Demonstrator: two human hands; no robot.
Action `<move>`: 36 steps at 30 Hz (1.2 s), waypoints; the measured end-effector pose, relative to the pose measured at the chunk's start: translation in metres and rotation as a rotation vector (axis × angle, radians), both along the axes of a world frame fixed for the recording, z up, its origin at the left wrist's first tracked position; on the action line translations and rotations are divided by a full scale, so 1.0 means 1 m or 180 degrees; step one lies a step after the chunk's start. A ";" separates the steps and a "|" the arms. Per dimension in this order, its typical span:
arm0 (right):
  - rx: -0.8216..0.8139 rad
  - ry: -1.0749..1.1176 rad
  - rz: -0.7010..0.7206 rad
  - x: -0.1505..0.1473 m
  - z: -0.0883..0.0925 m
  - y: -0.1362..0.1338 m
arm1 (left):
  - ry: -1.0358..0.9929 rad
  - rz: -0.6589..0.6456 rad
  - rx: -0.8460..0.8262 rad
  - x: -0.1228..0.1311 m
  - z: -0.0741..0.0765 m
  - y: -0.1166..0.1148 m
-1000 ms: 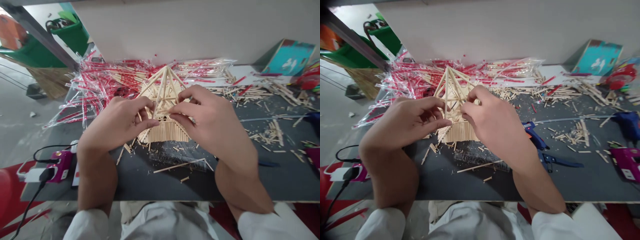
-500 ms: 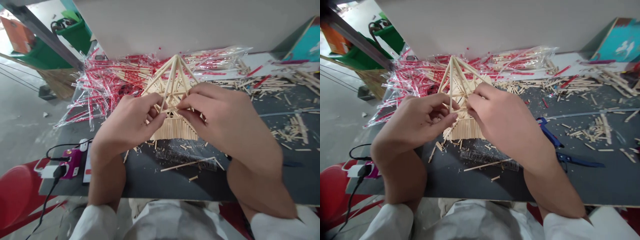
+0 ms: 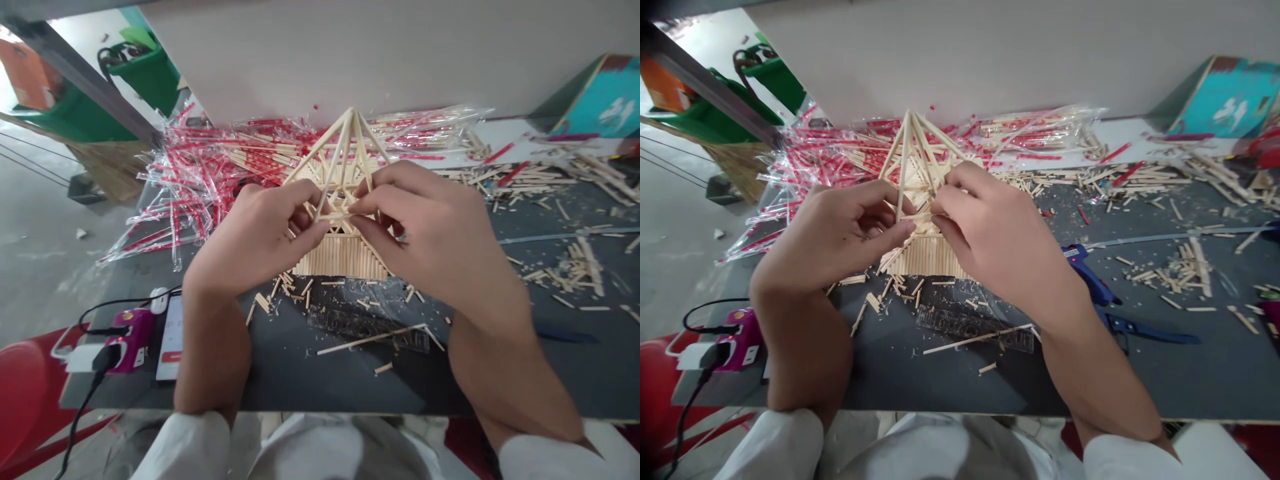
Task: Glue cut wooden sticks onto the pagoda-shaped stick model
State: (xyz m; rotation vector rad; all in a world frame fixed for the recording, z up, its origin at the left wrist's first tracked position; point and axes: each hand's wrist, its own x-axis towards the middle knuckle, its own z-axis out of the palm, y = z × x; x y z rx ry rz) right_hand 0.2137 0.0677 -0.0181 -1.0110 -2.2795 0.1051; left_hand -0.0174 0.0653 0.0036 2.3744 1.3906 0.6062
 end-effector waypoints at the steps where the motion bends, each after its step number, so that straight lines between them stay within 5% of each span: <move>1: -0.0003 0.0012 0.0009 0.001 0.000 0.000 | 0.0079 -0.0019 -0.0018 -0.001 0.001 0.000; 23: 0.0006 0.0074 0.0018 0.002 -0.006 -0.001 | 0.0636 0.0115 0.0505 0.003 -0.003 -0.010; 36: 0.0052 0.0259 0.0166 0.001 -0.010 0.004 | 0.0341 0.0124 0.0504 0.004 -0.008 -0.004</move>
